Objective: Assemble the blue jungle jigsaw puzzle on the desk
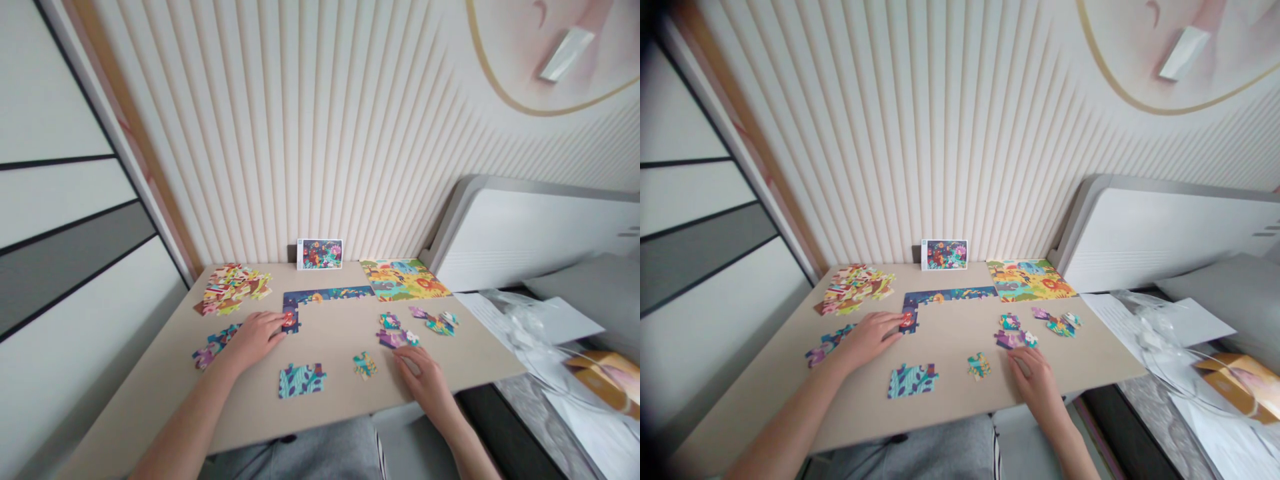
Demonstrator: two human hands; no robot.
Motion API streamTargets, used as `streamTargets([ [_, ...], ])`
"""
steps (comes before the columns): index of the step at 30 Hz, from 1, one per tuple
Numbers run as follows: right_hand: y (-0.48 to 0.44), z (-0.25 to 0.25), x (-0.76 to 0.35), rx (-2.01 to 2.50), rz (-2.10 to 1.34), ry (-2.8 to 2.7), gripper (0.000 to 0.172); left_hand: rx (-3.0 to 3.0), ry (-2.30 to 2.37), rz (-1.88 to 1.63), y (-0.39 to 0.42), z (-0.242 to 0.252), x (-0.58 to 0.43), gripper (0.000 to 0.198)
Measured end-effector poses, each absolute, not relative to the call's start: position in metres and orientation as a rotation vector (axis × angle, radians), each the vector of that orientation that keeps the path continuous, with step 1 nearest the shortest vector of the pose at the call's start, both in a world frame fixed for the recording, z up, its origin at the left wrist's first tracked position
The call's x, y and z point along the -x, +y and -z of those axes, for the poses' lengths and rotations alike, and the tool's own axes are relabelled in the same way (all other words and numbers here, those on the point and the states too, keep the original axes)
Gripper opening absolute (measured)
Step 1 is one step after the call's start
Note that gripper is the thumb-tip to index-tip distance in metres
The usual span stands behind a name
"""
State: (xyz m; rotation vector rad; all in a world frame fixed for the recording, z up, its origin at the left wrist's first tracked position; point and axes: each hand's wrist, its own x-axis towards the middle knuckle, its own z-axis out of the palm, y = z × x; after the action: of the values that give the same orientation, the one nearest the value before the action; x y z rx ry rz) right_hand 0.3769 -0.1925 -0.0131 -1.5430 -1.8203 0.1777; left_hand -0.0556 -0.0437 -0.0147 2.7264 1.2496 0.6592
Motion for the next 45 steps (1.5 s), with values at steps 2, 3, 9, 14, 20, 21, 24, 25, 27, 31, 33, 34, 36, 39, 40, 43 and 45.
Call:
streamTargets([
  [2, -0.205, 0.021, -0.383, 1.591, -0.168, -1.821, 0.024, -2.724, 1.263, -0.658, -0.044, 0.014, 0.055, 0.032],
  [3, -0.210, 0.025, -0.384, 1.617, -0.154, -1.809, 0.025, -2.726, 1.268, -0.657, -0.044, 0.014, 0.055, 0.032],
  [9, -0.223, 0.042, -0.386, 1.680, -0.030, -1.762, 0.028, -2.741, 1.263, -0.644, -0.044, 0.015, 0.055, 0.034],
  [14, -0.216, 0.049, -0.401, 1.836, 0.216, -1.653, 0.035, -2.739, 1.255, -0.632, -0.043, 0.014, 0.055, 0.033],
  [20, -0.189, 0.045, -0.434, 2.135, 0.427, -1.566, 0.051, -2.710, 1.240, -0.670, -0.042, 0.015, 0.056, 0.034],
  [21, -0.184, 0.042, -0.438, 2.171, 0.445, -1.553, 0.052, -2.707, 1.244, -0.673, -0.042, 0.015, 0.056, 0.034],
  [24, -0.173, 0.038, -0.443, 2.208, 0.459, -1.548, 0.048, -2.709, 1.251, -0.660, -0.041, 0.016, 0.056, 0.034],
  [25, -0.172, 0.037, -0.443, 2.198, 0.450, -1.557, 0.045, -2.714, 1.252, -0.649, -0.041, 0.016, 0.056, 0.033],
  [27, -0.173, 0.037, -0.442, 2.157, 0.426, -1.566, 0.040, -2.723, 1.256, -0.630, -0.041, 0.016, 0.056, 0.033],
  [31, -0.180, 0.038, -0.442, 2.030, 0.353, -1.537, 0.039, -2.740, 1.262, -0.621, -0.040, 0.018, 0.057, 0.034],
  [33, -0.182, 0.038, -0.442, 1.988, 0.324, -1.522, 0.041, -2.748, 1.267, -0.610, -0.039, 0.019, 0.057, 0.035],
  [34, -0.182, 0.038, -0.443, 1.985, 0.317, -1.514, 0.042, -2.751, 1.269, -0.602, -0.039, 0.020, 0.057, 0.035],
  [36, -0.182, 0.038, -0.442, 2.013, 0.313, -1.509, 0.041, -2.750, 1.272, -0.592, -0.039, 0.020, 0.057, 0.035],
  [39, -0.181, 0.037, -0.441, 2.068, 0.332, -1.514, 0.038, -2.738, 1.261, -0.605, -0.040, 0.019, 0.057, 0.035],
  [40, -0.181, 0.037, -0.441, 2.069, 0.341, -1.523, 0.038, -2.729, 1.256, -0.615, -0.040, 0.019, 0.057, 0.035],
  [43, -0.178, 0.035, -0.440, 2.012, 0.333, -1.592, 0.038, -2.708, 1.251, -0.629, -0.041, 0.018, 0.057, 0.034],
  [45, -0.170, 0.033, -0.439, 1.944, 0.269, -1.665, 0.037, -2.710, 1.256, -0.618, -0.041, 0.017, 0.057, 0.034],
])
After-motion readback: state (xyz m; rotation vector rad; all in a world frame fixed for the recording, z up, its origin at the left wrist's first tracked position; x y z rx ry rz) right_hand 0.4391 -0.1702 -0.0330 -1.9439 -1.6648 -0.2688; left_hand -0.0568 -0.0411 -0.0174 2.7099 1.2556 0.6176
